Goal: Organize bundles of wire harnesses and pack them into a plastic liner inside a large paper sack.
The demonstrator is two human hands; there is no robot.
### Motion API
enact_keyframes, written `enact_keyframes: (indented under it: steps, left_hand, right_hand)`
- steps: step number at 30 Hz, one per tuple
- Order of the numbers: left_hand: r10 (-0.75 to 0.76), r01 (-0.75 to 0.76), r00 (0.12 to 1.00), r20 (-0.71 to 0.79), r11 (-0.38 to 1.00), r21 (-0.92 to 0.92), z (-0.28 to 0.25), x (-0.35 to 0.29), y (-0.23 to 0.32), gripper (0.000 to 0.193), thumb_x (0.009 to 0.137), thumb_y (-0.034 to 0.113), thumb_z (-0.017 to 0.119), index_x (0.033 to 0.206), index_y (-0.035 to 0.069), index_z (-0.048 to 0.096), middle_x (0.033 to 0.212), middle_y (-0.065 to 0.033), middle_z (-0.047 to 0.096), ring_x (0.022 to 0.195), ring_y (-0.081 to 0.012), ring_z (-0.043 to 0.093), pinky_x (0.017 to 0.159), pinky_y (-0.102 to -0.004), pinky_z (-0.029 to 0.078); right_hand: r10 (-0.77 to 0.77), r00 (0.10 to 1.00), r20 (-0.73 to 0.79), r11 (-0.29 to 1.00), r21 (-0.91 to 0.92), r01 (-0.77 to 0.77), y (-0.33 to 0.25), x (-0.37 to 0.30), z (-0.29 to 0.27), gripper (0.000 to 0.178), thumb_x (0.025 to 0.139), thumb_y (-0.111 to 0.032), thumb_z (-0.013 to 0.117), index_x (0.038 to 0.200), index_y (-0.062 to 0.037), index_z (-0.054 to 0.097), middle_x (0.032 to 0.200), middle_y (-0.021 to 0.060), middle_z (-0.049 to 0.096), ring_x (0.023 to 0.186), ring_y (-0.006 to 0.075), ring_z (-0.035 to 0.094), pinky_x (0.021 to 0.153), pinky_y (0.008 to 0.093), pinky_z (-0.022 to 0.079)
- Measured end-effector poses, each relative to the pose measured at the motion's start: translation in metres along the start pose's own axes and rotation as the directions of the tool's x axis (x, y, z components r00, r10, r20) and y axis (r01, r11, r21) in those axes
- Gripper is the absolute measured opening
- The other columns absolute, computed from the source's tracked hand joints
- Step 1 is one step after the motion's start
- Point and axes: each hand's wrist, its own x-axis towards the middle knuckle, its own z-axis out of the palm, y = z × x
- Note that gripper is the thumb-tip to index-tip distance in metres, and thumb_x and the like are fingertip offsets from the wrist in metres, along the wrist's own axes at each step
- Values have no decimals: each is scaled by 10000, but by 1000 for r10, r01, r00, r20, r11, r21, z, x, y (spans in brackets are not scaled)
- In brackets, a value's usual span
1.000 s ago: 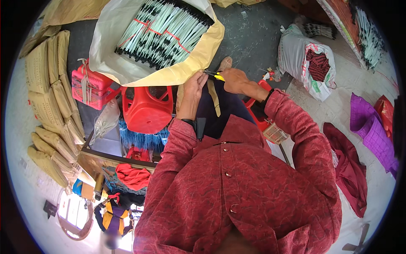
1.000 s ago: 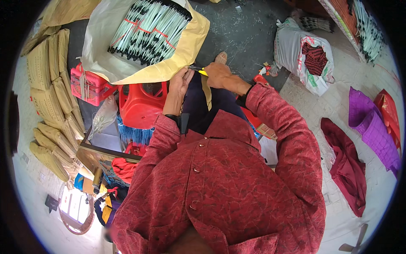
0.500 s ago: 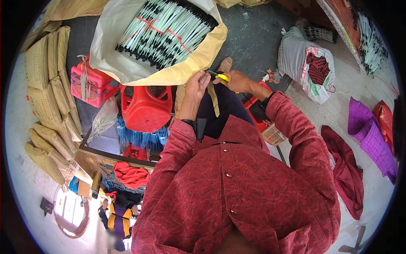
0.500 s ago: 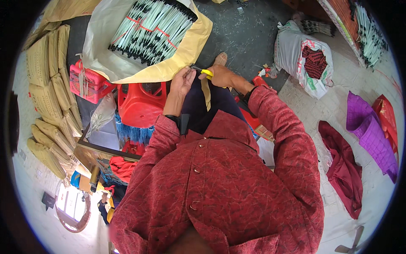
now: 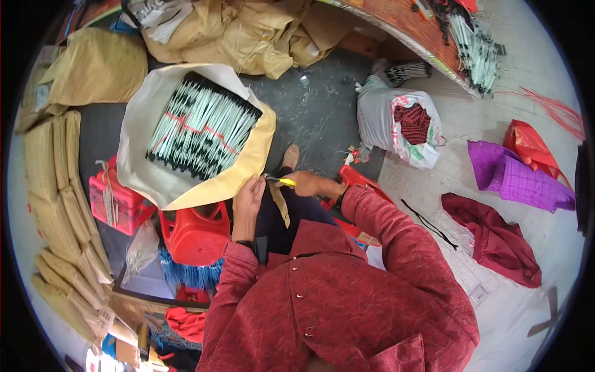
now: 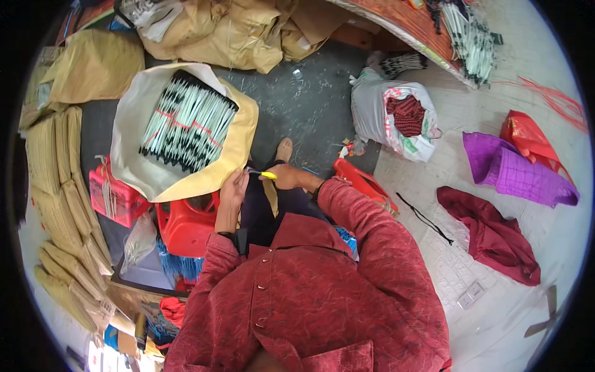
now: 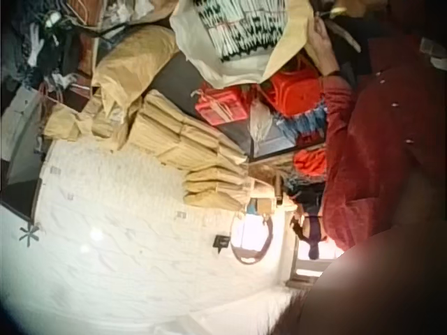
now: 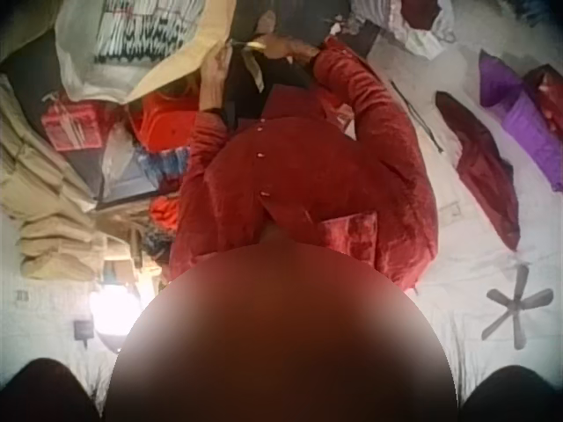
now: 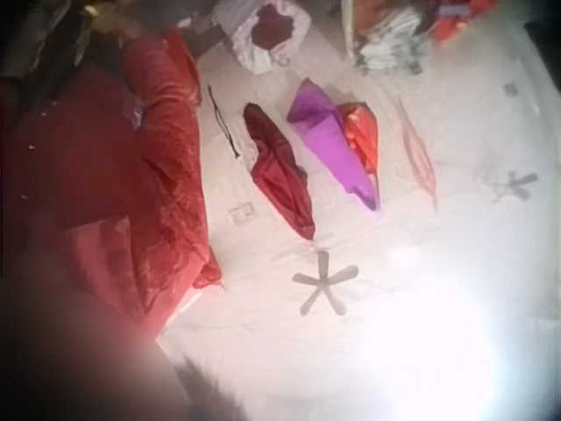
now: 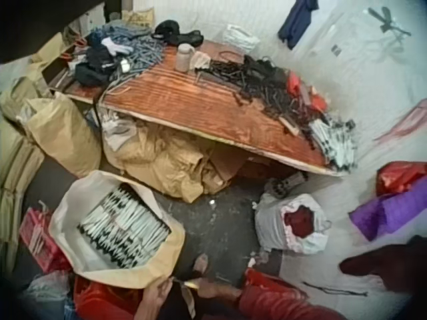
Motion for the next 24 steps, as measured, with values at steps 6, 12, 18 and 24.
enact_keyframes:
  steps: [6,12,18,24]
  left_hand:
    - [47,-45,995,87,999,-23,16,7,-2,223,870,83,651,1077,22,595,1062,-77,633,1024,-210,597,1003,-359,459]
    - [78,-74,996,33,993,-97,29,-10,-9,224,855,43,663,1069,25,599,1056,-68,638,1015,-206,606,978,-359,482]
    - [135,-140,990,-40,977,-159,28,-8,-17,251,833,-8,671,1072,19,598,1038,-80,646,960,-211,636,939,-354,521]
    - [152,-160,987,-52,960,-229,23,0,-23,269,828,-18,672,1083,9,590,1027,-84,651,947,-209,645,943,-360,523]
  right_hand:
    - [67,993,-93,814,-571,-108,-34,-5,-31,513,695,-42,562,1200,-117,620,1221,150,603,1152,341,561,1000,447,425]
    - [132,991,-28,760,-638,-119,-42,-5,-38,550,703,-53,561,1244,-141,600,1360,153,498,1296,340,436,1093,560,274]
    - [301,954,-8,755,-609,-243,-57,5,-40,524,727,-53,548,1240,-137,605,1391,172,464,1316,369,405,1096,616,227]
    - [472,881,35,745,-550,-377,-83,14,-47,461,758,-53,542,1206,-120,627,1317,206,506,1284,409,414,1064,654,250]
